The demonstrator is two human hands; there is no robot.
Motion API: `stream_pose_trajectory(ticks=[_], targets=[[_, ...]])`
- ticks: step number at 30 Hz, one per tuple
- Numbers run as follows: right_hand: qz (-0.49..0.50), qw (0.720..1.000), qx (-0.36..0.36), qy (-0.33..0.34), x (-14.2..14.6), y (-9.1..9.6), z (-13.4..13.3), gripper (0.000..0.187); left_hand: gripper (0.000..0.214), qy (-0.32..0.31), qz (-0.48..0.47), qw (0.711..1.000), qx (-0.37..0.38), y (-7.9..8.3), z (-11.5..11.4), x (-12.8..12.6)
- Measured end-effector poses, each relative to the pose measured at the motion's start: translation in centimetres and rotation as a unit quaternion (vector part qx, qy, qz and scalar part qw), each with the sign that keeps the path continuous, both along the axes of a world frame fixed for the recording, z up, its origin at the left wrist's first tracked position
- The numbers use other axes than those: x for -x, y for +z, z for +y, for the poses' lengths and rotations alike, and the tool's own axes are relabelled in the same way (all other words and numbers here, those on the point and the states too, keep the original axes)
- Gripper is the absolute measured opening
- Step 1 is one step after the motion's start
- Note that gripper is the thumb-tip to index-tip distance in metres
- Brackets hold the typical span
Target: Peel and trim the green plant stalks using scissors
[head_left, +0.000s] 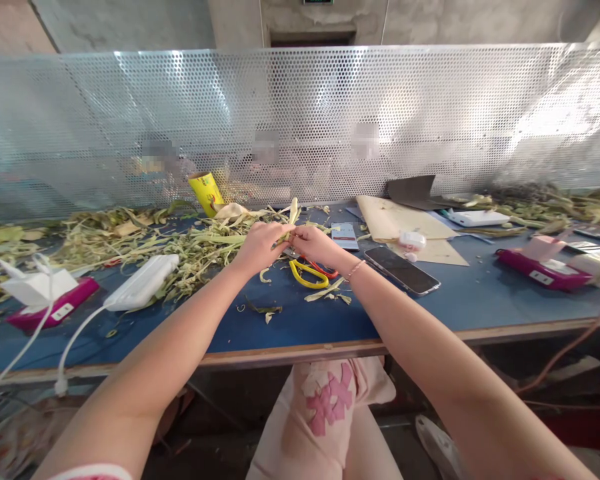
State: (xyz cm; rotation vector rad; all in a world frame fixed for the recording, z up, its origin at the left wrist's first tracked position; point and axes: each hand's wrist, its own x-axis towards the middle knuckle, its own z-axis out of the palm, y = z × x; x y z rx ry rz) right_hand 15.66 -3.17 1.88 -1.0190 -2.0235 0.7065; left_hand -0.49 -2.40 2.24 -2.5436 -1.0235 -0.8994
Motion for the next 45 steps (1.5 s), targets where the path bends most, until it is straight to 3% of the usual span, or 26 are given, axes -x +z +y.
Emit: stream_pose_trajectory(ticks=[5,10,15,20,26,31,34,42,45], targets=[[0.012,0.998,0.065,0.012,-0.2,-0.1,0.0,0.023,0.025,-0.031,-0.035,0.998,0.029,-0.1,0.5,0.4],[-0.067,0.997,-0.036,0.003,-0.5,-0.1,0.3,0.024,0.026,-0.032,-0.105,0.988,0.11,-0.3,0.5,0.2],[-0.136,0.983,-0.121,-0.019,-0.8,0.0,0.1,0.021,0.032,-0.026,-0.118,0.983,0.141,-0.1,0.4,0.1],[-0.238,0.948,-0.206,-0.04,-0.8,0.2,0.3,0.02,0.037,-0.021,-0.105,0.984,0.14,-0.1,0.4,0.2],[-0.322,0.911,-0.251,-0.055,-0.4,-0.1,0.0,0.024,0.034,-0.035,-0.093,0.986,0.134,-0.3,1.0,0.6],[-0.382,0.882,-0.273,-0.028,-0.9,0.2,-0.3,0.027,0.029,-0.048,-0.088,0.984,0.147,-0.1,0.9,0.6],[-0.371,0.891,-0.26,-0.015,-1.5,0.5,-0.3,0.027,0.029,-0.054,-0.085,0.984,0.144,0.1,0.6,0.5],[-0.239,0.95,-0.199,0.04,-2.1,0.6,-0.3,0.019,0.033,-0.036,-0.056,0.989,0.136,0.4,0.5,0.6],[-0.198,0.963,-0.183,0.028,-2.1,0.1,0.3,0.017,0.035,-0.019,-0.047,0.994,0.101,0.3,0.3,0.5]])
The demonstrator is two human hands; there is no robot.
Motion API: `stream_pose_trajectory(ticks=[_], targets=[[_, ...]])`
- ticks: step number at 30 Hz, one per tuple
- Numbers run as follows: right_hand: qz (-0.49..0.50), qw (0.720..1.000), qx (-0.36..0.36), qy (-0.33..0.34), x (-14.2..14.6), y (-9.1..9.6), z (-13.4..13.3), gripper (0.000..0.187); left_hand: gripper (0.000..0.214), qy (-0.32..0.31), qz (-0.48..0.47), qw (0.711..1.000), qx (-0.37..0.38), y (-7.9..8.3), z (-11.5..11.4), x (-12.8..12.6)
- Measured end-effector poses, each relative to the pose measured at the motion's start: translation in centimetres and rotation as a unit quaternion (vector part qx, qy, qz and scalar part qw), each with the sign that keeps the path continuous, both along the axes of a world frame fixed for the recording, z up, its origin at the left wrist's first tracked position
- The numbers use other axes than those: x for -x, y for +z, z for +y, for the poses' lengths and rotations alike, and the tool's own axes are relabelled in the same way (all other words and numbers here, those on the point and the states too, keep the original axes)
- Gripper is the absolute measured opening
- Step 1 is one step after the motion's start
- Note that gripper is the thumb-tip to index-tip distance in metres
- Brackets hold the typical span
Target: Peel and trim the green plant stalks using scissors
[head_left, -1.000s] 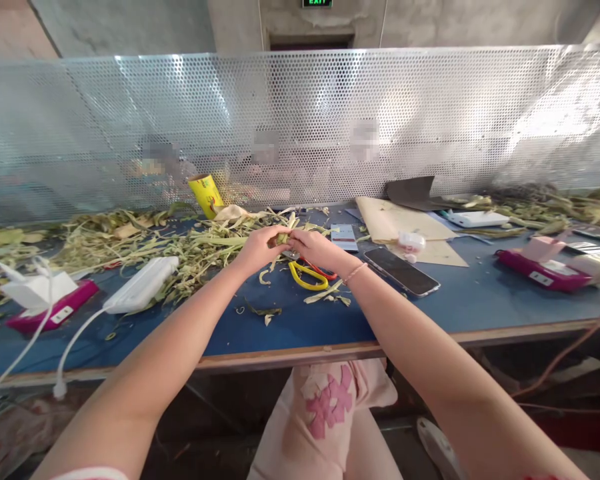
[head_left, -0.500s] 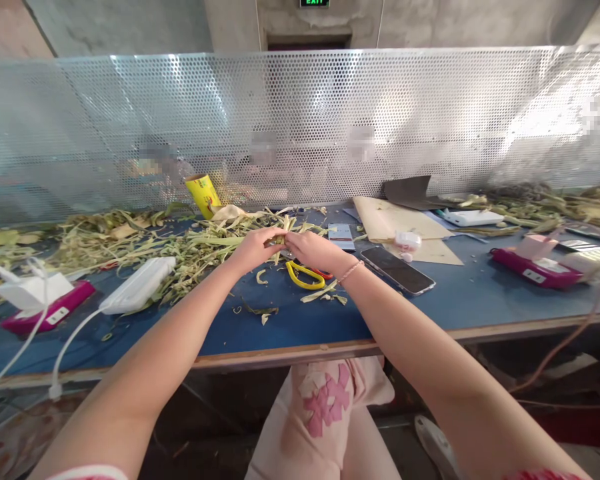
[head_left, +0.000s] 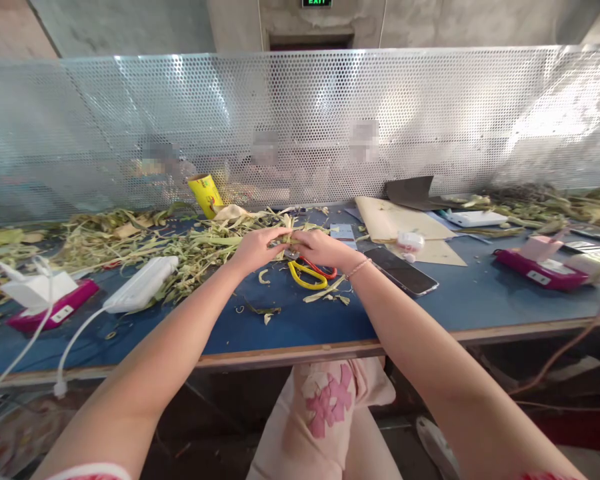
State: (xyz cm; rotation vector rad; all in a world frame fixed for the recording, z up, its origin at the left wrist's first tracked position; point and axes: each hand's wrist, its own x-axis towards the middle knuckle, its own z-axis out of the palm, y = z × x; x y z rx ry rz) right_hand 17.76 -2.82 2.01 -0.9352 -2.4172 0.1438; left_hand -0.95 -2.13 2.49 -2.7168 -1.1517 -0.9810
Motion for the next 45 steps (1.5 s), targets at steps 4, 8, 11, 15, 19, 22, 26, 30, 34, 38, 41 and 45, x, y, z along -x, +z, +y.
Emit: stream_pose_trajectory(ticks=[4,8,11,15,19,22,26,30,34,38,41,45], targets=[[0.096,0.994,0.009,-0.059,0.4,-0.6,0.7,0.016,0.039,0.093,-0.101,0.975,-0.174,-0.5,-0.5,-0.6],[0.176,0.979,0.034,-0.099,0.9,-0.6,0.8,0.014,0.023,0.063,-0.107,0.97,-0.21,-1.0,-0.5,-0.9],[0.194,0.975,0.045,-0.097,1.2,-0.6,0.7,0.018,0.015,0.039,-0.099,0.983,-0.148,-1.4,0.0,-1.1],[0.169,0.98,0.059,-0.084,1.8,-0.8,0.3,0.019,0.009,0.048,-0.125,0.99,-0.042,-1.6,0.1,-1.7],[0.137,0.987,0.026,-0.081,1.9,-1.1,0.3,0.018,0.017,0.078,-0.133,0.988,-0.001,-1.3,-0.4,-2.3],[0.128,0.99,-0.004,-0.058,1.6,-1.2,0.5,0.018,0.022,0.08,-0.13,0.988,0.002,-1.1,-0.5,-2.4],[0.131,0.99,0.002,-0.042,1.4,-1.2,0.7,0.018,0.023,0.054,-0.131,0.99,0.011,-1.0,-0.3,-1.9],[0.166,0.984,0.046,-0.046,1.2,-1.1,0.9,0.019,0.016,0.033,-0.144,0.989,0.002,-0.9,0.0,-1.5],[0.252,0.961,-0.036,-0.109,0.5,-0.9,1.4,0.015,0.015,0.009,-0.129,0.992,0.006,-0.9,0.0,-1.3],[0.212,0.967,-0.123,-0.067,-0.3,-0.7,1.5,0.017,0.015,-0.019,-0.108,0.993,0.04,-0.9,-0.1,-1.4],[0.13,0.984,-0.124,0.0,-0.4,-0.5,1.1,0.021,0.017,-0.02,-0.111,0.992,0.063,-0.9,0.2,-1.2],[0.095,0.99,-0.105,0.02,0.0,-0.7,0.8,0.017,0.021,-0.015,-0.1,0.992,0.074,-0.7,1.0,-0.4]])
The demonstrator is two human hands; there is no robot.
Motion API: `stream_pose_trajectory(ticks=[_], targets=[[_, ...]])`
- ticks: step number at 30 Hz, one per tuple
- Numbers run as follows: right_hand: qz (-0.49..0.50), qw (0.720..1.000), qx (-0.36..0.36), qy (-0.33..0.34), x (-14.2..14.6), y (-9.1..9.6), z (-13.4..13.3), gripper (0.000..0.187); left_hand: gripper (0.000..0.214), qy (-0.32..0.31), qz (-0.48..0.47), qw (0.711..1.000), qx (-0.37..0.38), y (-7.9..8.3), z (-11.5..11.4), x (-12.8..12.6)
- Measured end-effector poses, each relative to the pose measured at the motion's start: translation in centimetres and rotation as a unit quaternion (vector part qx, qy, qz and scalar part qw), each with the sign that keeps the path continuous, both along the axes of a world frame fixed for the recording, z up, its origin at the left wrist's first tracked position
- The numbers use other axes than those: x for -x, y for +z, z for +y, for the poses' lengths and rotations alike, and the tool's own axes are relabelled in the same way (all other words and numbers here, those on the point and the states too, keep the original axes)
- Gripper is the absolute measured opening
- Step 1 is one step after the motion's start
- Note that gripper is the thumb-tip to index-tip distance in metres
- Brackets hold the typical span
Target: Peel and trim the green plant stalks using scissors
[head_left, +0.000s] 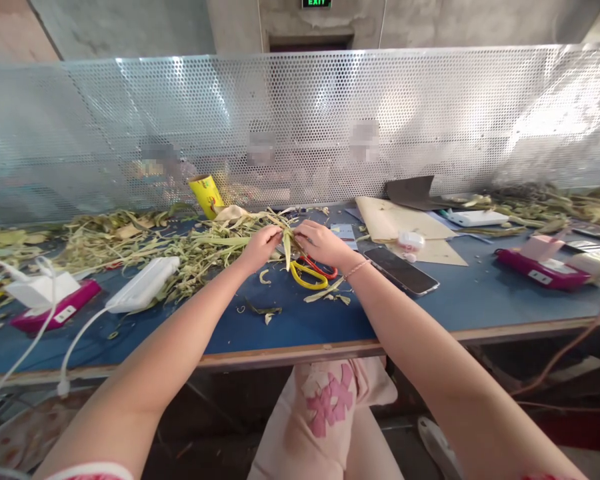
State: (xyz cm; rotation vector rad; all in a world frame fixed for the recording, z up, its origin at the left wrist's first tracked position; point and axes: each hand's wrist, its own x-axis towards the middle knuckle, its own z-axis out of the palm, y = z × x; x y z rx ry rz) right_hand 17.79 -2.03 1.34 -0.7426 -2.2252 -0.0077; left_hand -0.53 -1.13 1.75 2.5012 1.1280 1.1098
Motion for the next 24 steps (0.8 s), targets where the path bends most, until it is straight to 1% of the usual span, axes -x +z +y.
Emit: stream_pose_trajectory(ticks=[3,7,10,14,16,18,20,21,22,24], targets=[[-0.017,1.0,0.02,0.0,0.3,-0.3,0.2,0.011,0.025,-0.007,0.017,1.0,0.002,0.3,0.4,0.5],[-0.044,0.998,0.03,-0.02,0.4,-0.6,0.7,0.012,0.024,-0.006,0.05,0.999,-0.012,0.5,0.5,0.7],[-0.104,0.994,0.01,-0.039,0.4,-0.6,0.6,0.015,0.023,-0.02,0.1,0.993,-0.052,0.6,0.5,1.0],[-0.193,0.977,-0.034,-0.086,0.7,-0.8,-0.1,0.024,0.023,-0.032,0.173,0.979,-0.1,1.0,0.6,1.6],[-0.196,0.973,-0.041,-0.111,0.9,-0.8,-0.4,0.027,0.023,-0.025,0.181,0.978,-0.102,1.2,0.6,1.8],[-0.17,0.979,-0.036,-0.109,1.2,-0.8,-0.5,0.025,0.022,-0.017,0.169,0.981,-0.092,1.4,0.5,1.8],[-0.118,0.989,0.003,-0.084,1.3,-0.6,-0.4,0.021,0.022,-0.007,0.146,0.987,-0.067,1.5,0.5,1.7],[-0.088,0.993,0.037,-0.071,1.3,-0.4,-0.3,0.019,0.022,-0.003,0.134,0.99,-0.049,1.6,0.5,1.7],[-0.06,0.993,0.078,-0.062,1.3,-0.3,-0.3,0.018,0.022,0.002,0.123,0.992,-0.03,1.5,0.5,1.6],[-0.015,0.985,0.16,-0.058,1.2,0.1,-0.3,0.015,0.023,0.005,0.108,0.994,0.007,1.3,0.5,1.5]])
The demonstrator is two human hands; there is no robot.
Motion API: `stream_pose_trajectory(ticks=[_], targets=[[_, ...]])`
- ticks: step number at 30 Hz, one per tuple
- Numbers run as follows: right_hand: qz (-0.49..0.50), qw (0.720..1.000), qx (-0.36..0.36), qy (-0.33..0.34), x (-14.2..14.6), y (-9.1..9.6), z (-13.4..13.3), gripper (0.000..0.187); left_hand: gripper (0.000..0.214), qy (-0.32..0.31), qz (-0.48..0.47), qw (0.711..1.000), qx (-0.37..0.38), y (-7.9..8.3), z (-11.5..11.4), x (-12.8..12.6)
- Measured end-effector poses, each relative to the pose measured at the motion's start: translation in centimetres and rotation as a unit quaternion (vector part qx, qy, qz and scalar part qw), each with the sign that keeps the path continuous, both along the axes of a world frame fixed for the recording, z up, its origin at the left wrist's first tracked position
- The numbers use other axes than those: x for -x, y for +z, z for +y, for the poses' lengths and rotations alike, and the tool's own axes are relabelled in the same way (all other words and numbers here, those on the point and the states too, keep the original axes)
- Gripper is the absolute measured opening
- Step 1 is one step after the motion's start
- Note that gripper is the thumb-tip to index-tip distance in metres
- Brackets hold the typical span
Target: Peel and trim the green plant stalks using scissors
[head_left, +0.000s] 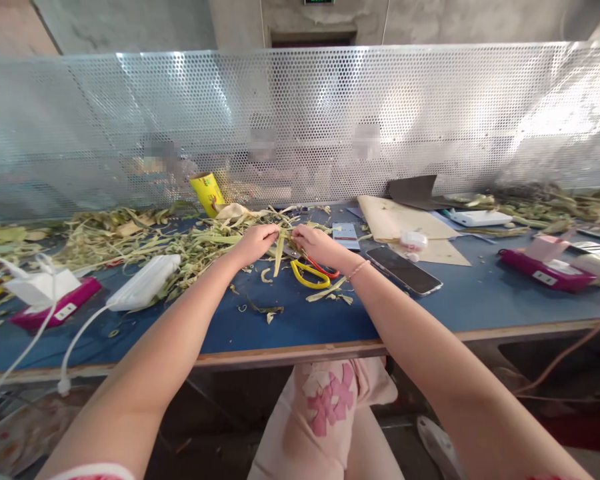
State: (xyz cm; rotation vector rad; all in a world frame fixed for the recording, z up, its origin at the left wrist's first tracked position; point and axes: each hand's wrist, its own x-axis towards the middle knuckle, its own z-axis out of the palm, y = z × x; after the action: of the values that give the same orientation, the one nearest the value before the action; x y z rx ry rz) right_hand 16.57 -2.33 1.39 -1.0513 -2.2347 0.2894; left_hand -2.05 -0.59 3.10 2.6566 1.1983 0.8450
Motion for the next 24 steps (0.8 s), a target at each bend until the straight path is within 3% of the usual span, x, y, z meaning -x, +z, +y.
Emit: stream_pose_trajectory(ticks=[5,8,15,24], targets=[[0.053,0.993,0.108,0.011,-0.08,0.44,-0.32,0.013,0.027,0.003,-0.018,0.998,0.052,-0.62,0.28,-0.01],[0.063,0.988,0.136,0.022,0.02,0.3,-0.26,0.013,0.026,0.006,-0.023,0.998,0.059,-0.7,0.22,-0.06],[0.034,0.996,0.077,-0.007,0.09,0.23,-0.09,0.012,0.026,0.007,-0.008,0.998,0.06,-0.26,-0.29,-0.31],[0.043,0.998,0.032,0.042,-0.47,0.67,-0.6,0.018,0.027,-0.019,-0.03,0.996,0.086,0.18,-0.28,0.1]])
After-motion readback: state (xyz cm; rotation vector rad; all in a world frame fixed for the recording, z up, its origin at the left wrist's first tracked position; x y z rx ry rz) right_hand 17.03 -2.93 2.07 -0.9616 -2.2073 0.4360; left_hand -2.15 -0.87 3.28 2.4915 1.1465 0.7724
